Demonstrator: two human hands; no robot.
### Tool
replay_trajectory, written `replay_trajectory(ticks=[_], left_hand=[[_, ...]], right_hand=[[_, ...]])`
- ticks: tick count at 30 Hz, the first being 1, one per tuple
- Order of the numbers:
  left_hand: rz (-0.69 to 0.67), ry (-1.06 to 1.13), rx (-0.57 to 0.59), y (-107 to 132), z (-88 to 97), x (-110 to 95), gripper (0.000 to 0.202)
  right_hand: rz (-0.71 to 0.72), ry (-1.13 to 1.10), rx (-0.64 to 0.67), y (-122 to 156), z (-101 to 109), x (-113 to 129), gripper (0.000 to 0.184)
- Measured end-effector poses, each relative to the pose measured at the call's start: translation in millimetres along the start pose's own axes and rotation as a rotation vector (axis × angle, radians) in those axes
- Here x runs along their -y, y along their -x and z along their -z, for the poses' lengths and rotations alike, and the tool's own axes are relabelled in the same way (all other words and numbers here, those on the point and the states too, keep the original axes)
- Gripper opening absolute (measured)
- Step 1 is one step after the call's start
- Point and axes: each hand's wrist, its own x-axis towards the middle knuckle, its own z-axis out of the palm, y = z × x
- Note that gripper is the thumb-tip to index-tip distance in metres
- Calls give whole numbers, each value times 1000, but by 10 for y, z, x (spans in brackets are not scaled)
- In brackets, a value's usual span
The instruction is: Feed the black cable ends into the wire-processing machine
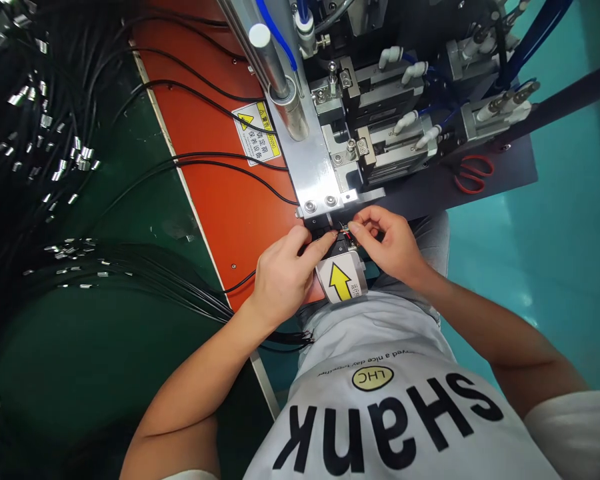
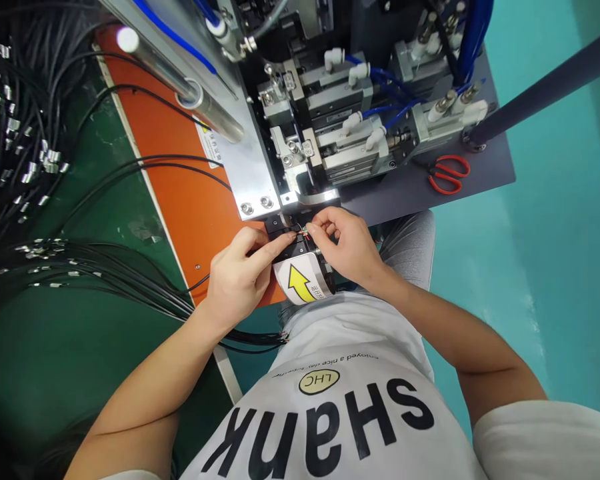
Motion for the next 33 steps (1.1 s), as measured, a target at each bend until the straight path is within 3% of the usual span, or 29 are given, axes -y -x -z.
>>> replay_trajectory(ticks=[10, 18, 33], left_hand=[[-29, -77, 23, -14, 1, 1, 38], [-44, -44, 7, -9, -8, 17, 36], [-50, -2, 2, -29, -5, 21, 36]], right_hand=[[-52, 206, 35, -32, 51, 158, 11], [-255, -270, 169, -37, 134, -5, 27], [-212, -233, 152, -59, 40, -10, 17]])
